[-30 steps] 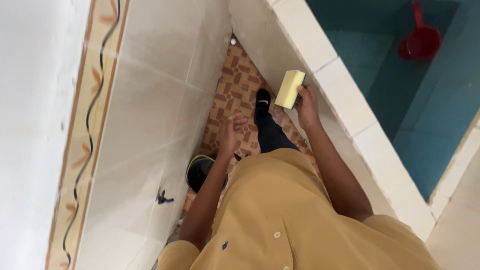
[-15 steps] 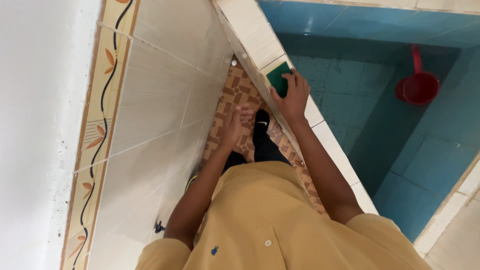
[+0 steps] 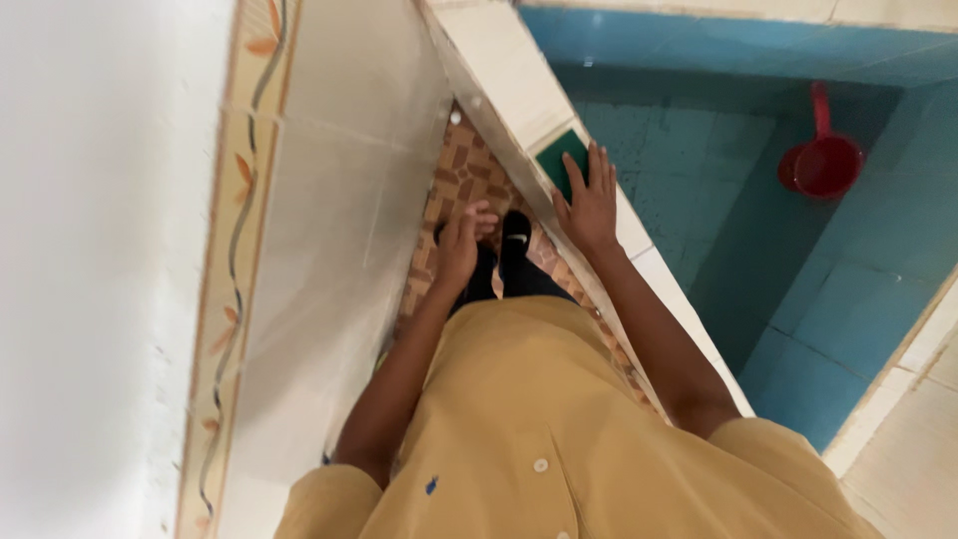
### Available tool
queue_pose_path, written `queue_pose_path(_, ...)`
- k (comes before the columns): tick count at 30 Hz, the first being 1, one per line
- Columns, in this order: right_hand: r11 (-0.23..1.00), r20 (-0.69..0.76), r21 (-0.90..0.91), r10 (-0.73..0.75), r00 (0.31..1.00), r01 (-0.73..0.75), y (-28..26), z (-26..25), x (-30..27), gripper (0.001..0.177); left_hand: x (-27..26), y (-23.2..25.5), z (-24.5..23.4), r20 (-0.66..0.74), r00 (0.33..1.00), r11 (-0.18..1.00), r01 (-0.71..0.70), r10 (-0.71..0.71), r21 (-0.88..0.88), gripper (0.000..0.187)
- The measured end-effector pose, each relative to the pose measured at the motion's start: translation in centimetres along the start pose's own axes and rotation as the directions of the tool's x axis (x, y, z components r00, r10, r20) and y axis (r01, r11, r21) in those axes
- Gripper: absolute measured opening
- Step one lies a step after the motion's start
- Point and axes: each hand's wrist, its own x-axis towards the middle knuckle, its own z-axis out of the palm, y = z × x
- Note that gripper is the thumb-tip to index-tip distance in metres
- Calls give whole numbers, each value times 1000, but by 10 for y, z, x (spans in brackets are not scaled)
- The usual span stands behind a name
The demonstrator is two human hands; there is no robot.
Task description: The person scrubs the tiled edge of a blue water basin with a sponge, then places a soap bar, a green bottle, and a clear bottle on the ledge. The person continues scrubbing the tiles and ledge with the sponge.
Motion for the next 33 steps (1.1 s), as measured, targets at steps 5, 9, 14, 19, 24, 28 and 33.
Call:
queue_pose_path(5, 999, 7, -54, 3, 1000, -3, -3, 5, -4, 60, 34, -8, -4, 50, 983, 984, -177, 178, -32, 47)
queue_pose_path(9, 995, 12, -101, -9, 1000, 10, -7, 9, 7, 60, 49, 7, -7, 23, 986, 986, -164, 164, 21, 47)
queue_pose_path(14, 994, 15, -90, -68, 998, 69, -14, 23, 58, 59, 60, 16, -11, -39, 995, 996, -87, 88, 35, 47)
queue_pose_path(19, 955, -71, -95, -287, 955, 280, -14, 62, 170, 59, 64, 16, -11, -86, 993, 997, -76, 76, 3, 47)
queue_pose_path(24, 911, -5, -142, -392, 920, 387, -17, 78, 267, 60, 66, 40, -14, -139, 988, 997, -53, 61, 60, 46)
queue_pose_path(28, 886, 62, -121, -443, 894, 447, -11, 69, 273, 58, 68, 45, -11, -131, 991, 998, -24, 31, 52, 44)
queue_pose_path(33, 872, 139, -117, -459, 878, 474, 4, 36, 205, 55, 81, 35, -9, -90, 982, 967, -144, 166, 212, 44)
